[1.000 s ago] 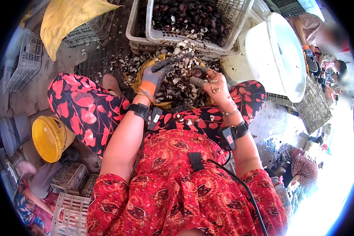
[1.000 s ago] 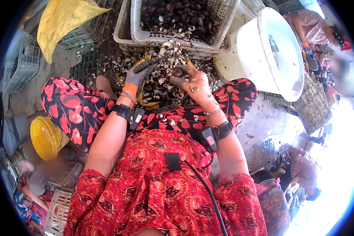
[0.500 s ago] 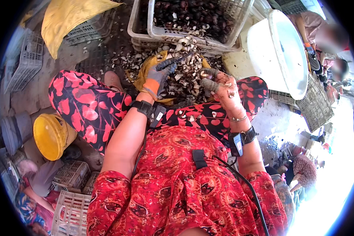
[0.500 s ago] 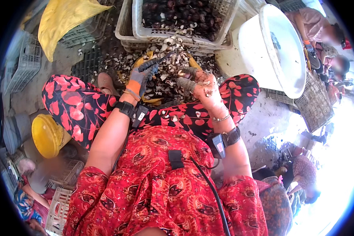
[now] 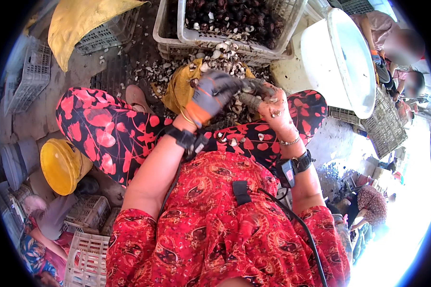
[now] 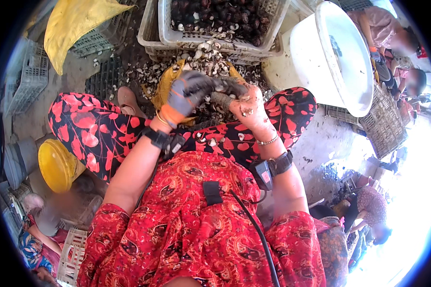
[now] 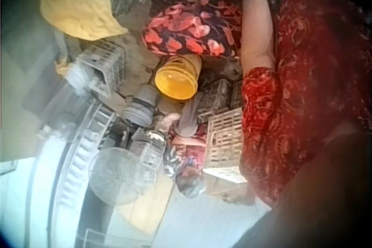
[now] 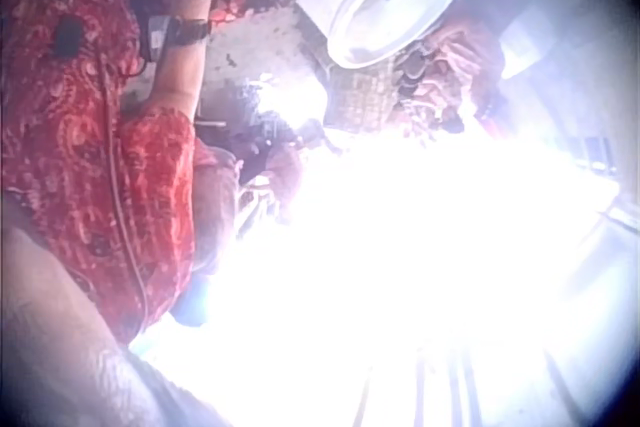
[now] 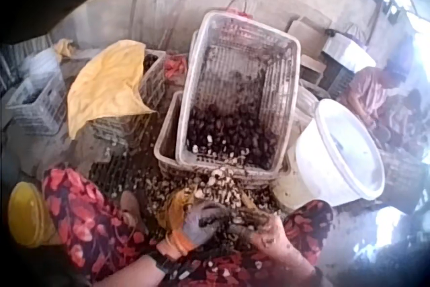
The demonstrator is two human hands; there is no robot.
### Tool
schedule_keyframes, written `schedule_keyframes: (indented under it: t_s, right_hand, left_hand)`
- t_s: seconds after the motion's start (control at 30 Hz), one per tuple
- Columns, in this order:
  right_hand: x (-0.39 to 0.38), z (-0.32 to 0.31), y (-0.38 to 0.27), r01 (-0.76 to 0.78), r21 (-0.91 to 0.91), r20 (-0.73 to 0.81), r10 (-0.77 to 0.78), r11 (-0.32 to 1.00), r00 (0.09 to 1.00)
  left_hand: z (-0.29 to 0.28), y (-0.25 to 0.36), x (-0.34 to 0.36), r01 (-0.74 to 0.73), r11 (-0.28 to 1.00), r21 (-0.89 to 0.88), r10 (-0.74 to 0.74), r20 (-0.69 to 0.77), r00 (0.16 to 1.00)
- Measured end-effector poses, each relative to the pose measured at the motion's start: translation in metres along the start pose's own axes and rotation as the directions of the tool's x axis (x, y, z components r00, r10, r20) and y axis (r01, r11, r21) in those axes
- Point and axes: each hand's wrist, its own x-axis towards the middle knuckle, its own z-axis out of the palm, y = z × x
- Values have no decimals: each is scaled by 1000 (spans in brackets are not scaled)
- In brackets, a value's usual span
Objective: The person peels water chestnuts using a knife and places them in a yellow bucket.
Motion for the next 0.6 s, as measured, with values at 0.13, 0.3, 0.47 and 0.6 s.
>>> schedule_keyframes:
  t_s: [0.13,0.3,0.47,0.6]
  right_hand:
    - [-3,8,-18,-201,158,51,195,967,979]
    - [8,11,36,87,-451,59,-68,889,996]
    - [6,24,15,-28,-580,-95,-33,814,995]
    - [7,27,4,-28,-299,-85,2,954,996]
  left_hand:
    - [-7,-44,-12,549,742,-385,-597,-4,803]
    - [3,22,10,232,953,-196,-231,25,973]
    - [1,25,4,584,202,-786,-628,354,693]
    - [3,14,-4,466,-175,-867,-547,479,687]
